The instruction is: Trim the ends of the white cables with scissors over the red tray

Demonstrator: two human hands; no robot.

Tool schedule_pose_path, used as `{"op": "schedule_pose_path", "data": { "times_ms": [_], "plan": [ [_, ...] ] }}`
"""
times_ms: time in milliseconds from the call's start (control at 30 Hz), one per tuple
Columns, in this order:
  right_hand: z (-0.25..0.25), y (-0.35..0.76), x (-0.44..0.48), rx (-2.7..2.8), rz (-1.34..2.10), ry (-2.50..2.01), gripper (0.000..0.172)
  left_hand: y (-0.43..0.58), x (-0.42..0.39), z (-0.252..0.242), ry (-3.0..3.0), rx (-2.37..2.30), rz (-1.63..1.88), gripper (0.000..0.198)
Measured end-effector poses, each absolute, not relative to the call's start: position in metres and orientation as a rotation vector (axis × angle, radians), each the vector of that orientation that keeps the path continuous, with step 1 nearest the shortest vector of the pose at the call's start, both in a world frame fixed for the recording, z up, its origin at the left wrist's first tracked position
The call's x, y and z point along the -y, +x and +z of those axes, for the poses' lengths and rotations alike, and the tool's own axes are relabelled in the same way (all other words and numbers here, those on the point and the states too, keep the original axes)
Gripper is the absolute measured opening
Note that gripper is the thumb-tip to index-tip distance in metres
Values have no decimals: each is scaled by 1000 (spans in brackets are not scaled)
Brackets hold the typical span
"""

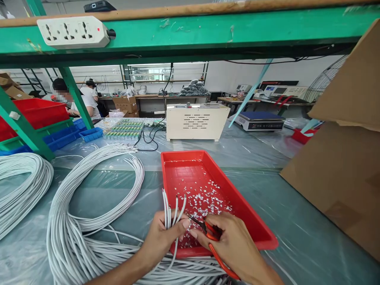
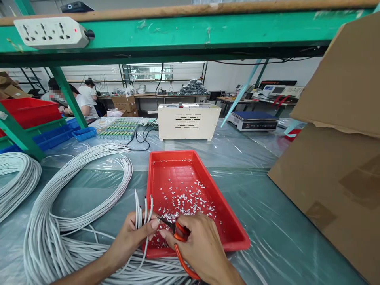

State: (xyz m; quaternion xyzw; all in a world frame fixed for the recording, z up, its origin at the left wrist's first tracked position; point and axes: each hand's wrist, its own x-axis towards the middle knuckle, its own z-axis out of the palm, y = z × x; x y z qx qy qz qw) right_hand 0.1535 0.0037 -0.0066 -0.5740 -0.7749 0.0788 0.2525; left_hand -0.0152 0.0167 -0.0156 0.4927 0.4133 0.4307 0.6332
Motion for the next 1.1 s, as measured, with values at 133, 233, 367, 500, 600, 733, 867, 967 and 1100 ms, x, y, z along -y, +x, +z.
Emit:
{"op": "schedule_pose_path", "data": {
  "times_ms": [133, 233, 367, 500, 600, 733, 867, 967, 1100],
  "plan": [
    [-6, 154, -3, 2090, 186, -1573, 49, -17, -18, -11, 1141, -907, 932, 24],
    [-4, 154, -2, 2093, 74, -1543, 46, -19, -18, -6, 1169, -829, 850, 36],
    [-1, 153, 0, 2118, -9, -1477, 41, -20, -19, -3, 1094, -766, 805, 26],
    [1, 154, 1, 2156, 3, -1468, 39, -20, -21, -1, 1052, -743, 827, 20],
    [0, 154, 2, 2174, 17, -1483, 40, -19, -19, -1, 1065, -821, 905, 19],
    [-1, 153, 2, 2182, 47, -1492, 43, -17, -13, -5, 1136, -963, 984, 18],
    [-4, 153, 3, 2178, 122, -1563, 47, -15, -7, -10, 1436, -1135, 1126, 16],
    [-6, 154, 2, 2170, 92, -1587, 45, -14, -5, -7, 1635, -1151, 1104, 18],
    [-4, 155, 2, 2146, -65, -1534, 43, -15, -6, 0, 1630, -1036, 997, 29]
  ]
}}
